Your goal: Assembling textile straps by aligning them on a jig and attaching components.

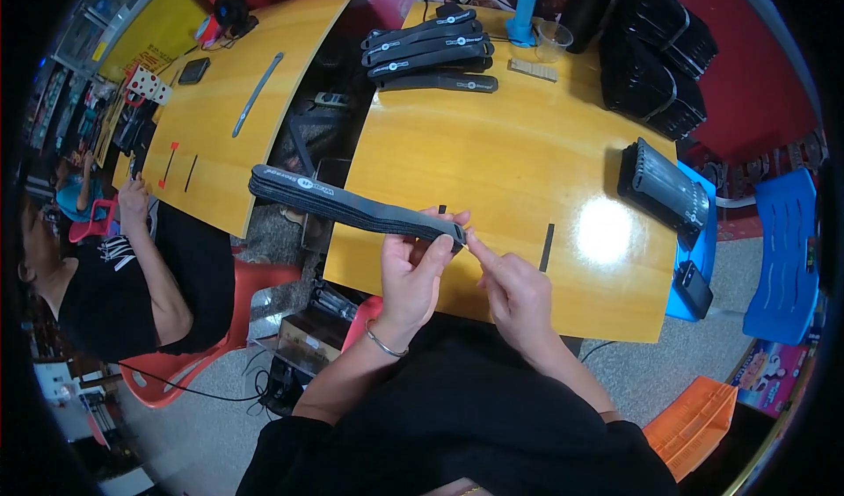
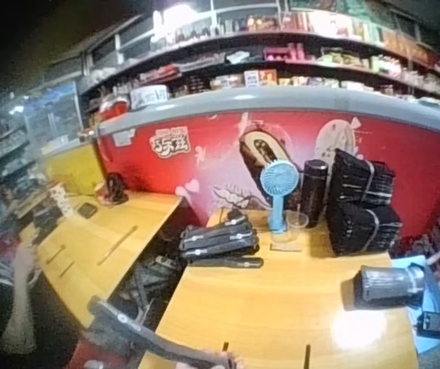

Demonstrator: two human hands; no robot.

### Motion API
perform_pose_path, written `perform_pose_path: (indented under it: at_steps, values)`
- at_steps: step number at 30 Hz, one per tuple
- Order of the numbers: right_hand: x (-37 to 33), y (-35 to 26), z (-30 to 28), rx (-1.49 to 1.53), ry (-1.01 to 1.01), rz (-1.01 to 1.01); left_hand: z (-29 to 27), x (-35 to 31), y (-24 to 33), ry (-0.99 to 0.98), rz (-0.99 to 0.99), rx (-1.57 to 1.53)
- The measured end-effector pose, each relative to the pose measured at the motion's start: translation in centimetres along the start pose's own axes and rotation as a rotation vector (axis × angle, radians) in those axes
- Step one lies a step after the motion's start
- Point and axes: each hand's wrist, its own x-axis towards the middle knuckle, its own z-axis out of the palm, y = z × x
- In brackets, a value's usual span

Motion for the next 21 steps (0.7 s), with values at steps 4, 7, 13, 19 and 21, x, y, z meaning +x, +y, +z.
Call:
perform_pose_path:
  at_steps: [4, 7, 13, 19, 21]
  values:
    - [0.0, -0.3, -0.2, -0.018, -0.01, 0.025, 0.2, -0.1, 0.0, -0.028, 0.093, 0.139]
    - [0.2, -0.4, 0.0, 0.028, -0.008, 0.064, 0.2, -0.1, -0.2, -0.066, 0.219, 0.324]
    - [0.7, -0.3, -0.2, 0.673, -0.168, 0.452, -0.6, 0.1, -0.7, -0.113, 0.427, 0.555]
    - [1.2, -0.1, 0.8, 0.576, -0.066, 0.371, -0.9, -0.4, -1.4, -0.123, 0.284, 0.646]
    - [1.1, -0.3, 1.2, 0.548, -0.027, 0.405, -0.7, -0.7, -1.6, -0.048, 0.176, 0.553]
